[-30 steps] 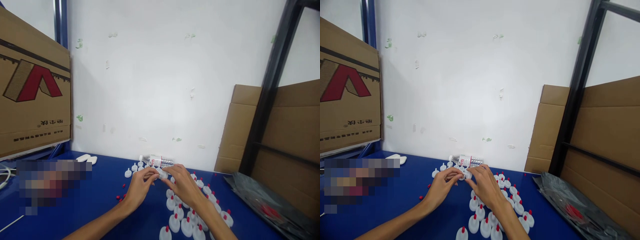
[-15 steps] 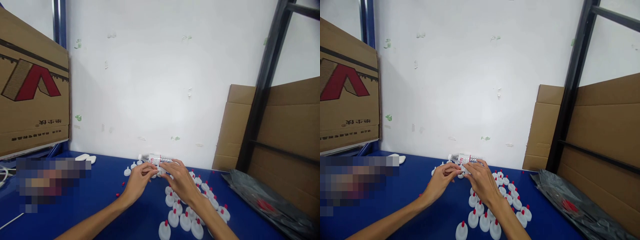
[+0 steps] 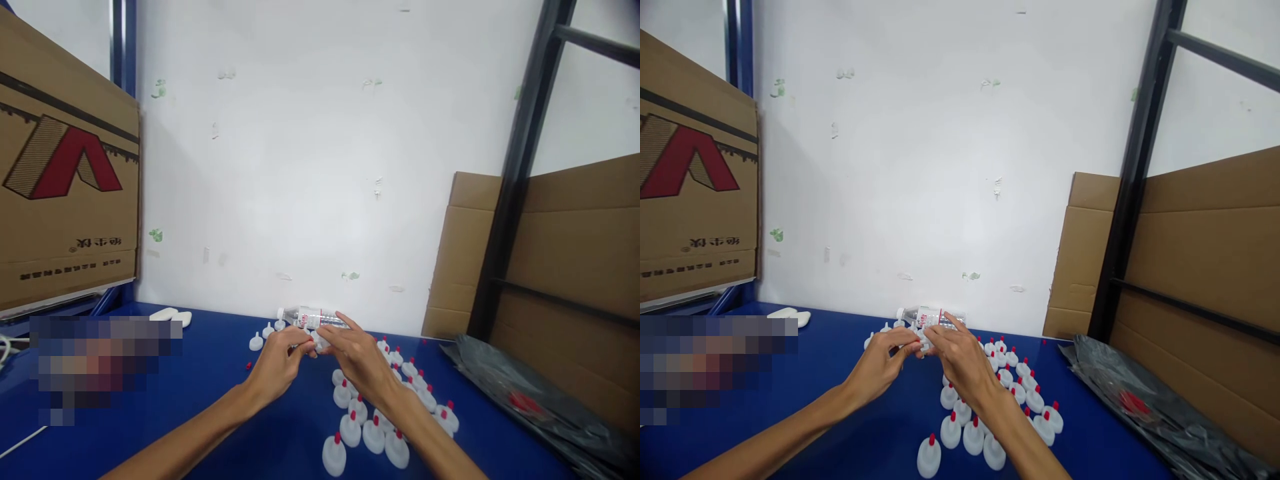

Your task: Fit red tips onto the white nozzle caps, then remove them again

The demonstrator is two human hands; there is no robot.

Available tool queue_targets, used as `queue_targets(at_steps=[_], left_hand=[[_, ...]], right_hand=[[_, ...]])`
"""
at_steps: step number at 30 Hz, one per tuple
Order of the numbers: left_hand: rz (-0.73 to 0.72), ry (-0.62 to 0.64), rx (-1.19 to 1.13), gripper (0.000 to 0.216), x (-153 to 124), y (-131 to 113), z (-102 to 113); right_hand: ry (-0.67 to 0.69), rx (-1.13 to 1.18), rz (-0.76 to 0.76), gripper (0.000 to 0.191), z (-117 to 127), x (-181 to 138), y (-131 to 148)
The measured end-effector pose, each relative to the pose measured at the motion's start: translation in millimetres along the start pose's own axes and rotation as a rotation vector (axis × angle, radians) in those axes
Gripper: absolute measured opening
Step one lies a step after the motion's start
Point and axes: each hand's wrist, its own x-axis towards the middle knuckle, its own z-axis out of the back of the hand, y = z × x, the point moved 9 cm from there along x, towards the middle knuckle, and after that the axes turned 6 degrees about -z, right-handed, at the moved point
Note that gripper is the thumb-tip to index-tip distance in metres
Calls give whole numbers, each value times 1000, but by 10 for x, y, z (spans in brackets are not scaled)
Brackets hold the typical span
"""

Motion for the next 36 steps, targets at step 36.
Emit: queue_targets(at_steps=[36], left_hand=[[396,324,729,26,-39,1346,569]], right_hand=[[298,-287,-447,16,-265,-175,-514]])
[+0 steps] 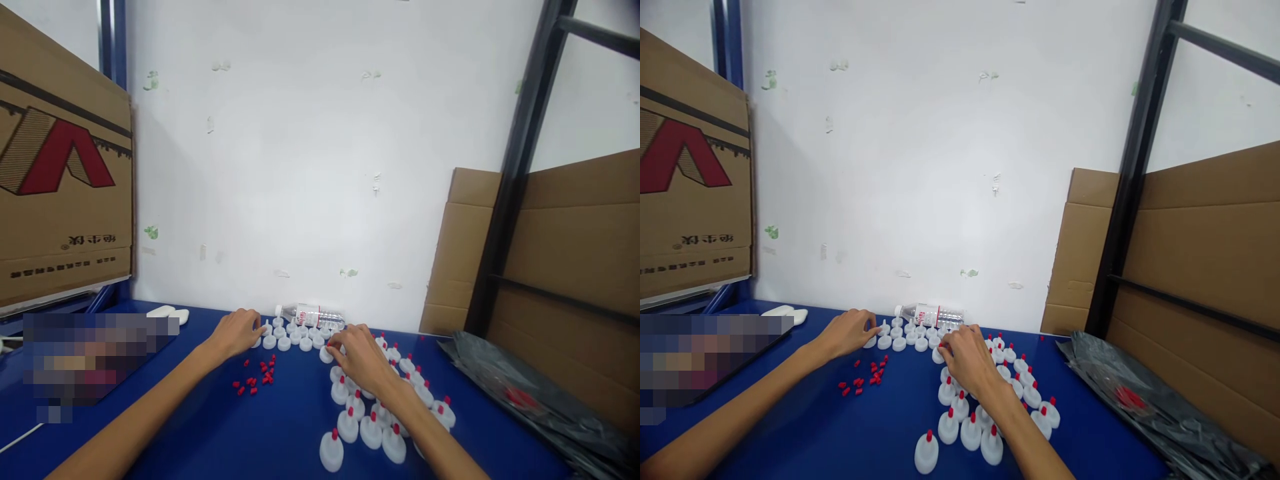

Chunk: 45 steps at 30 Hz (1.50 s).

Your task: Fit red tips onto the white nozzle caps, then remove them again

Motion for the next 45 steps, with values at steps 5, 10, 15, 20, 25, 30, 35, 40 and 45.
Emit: queue_targets(at_steps=[5,10,15,20,25,30,35,40,45], left_hand=[[13,-1,-10,13,-14,-7,28],[-31,-97,-105,22,-46,-243,276],[-277,-140,-563,31,-184,-860,424],[-352,-75,-856,30,-268,-1101,337],[-324,-63,-381,31,-191,-863,267],[-380,100,-226,19,-173,-666,113],[-428,195,-193,28,-226,-643,14],[-442,213,-174,20,-231,-664,-55],[-453,150,-152,14,-257,-755,5]], right_hand=[[23,-38,-35,21,-63,-6,-67],[-113,42,3,25,114,-22,6],[-172,151,114,47,246,-91,296],[-186,153,176,32,192,-116,443],[-228,118,126,26,193,-86,344],[-214,103,111,30,174,-71,294],[-217,83,113,35,177,-74,299],[-198,75,133,35,157,-73,319],[-207,78,136,32,168,-67,310]])
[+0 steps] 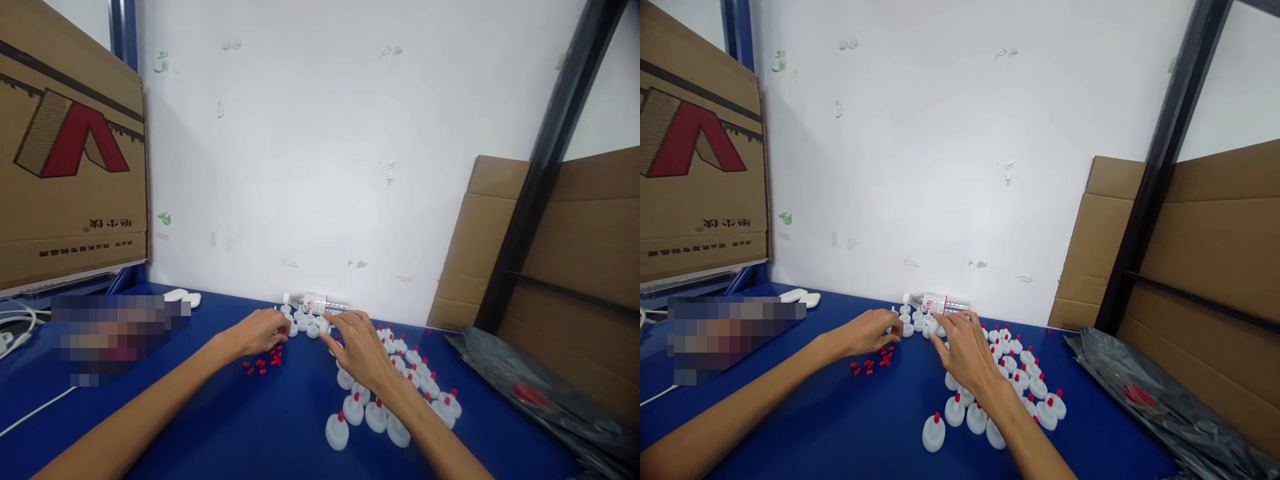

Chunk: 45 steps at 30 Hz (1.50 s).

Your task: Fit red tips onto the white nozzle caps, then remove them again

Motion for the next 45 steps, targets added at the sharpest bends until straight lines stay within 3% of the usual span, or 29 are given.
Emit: queue_targets(at_steps=[6,13,17,22,34,40,45], left_hand=[[-22,-172,7,15,18,-237,201],[-125,-307,-232,23,60,-408,230],[-157,-329,-277,26,71,-420,209],[-76,-349,-327,27,88,-325,169],[-62,-287,-648,37,61,-494,261],[-1,-292,-456,30,69,-411,217],[-80,-161,-148,20,75,-520,-34]], right_hand=[[27,-23,-5,29,-10,-8,-19],[4,67,68,31,76,-15,105],[-17,99,79,30,102,-17,113],[-55,154,72,34,118,-21,87],[-108,218,126,38,198,-16,173],[43,52,39,27,41,-8,151],[183,-11,42,23,-96,-58,121]])
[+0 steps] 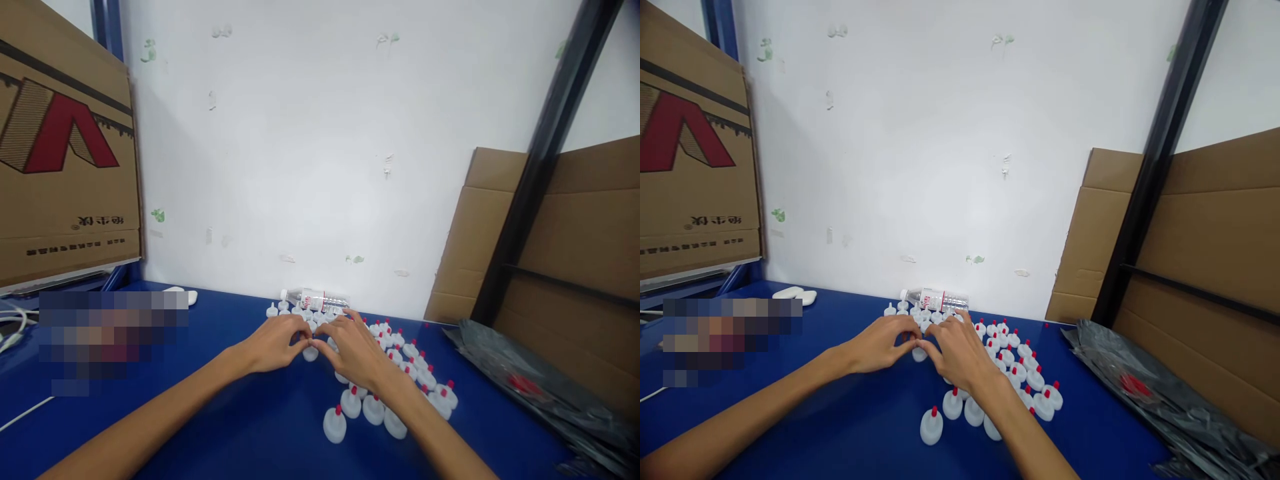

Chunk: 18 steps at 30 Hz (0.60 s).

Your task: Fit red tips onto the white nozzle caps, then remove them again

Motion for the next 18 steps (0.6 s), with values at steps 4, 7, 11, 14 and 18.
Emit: queue_targets(at_steps=[4,7,11,14,18], left_hand=[[-51,47,11,25,-2,11,-68],[11,-22,76,26,-2,186,72],[88,-68,243,30,-45,452,154],[118,-19,259,31,-81,580,58],[134,-15,208,24,-87,597,29]], right_hand=[[58,7,16,30,-37,-6,-26],[54,25,18,32,-34,-11,-9],[93,91,98,32,-72,-34,131],[105,69,111,31,-88,-30,156],[46,-58,73,30,-43,-5,67]])
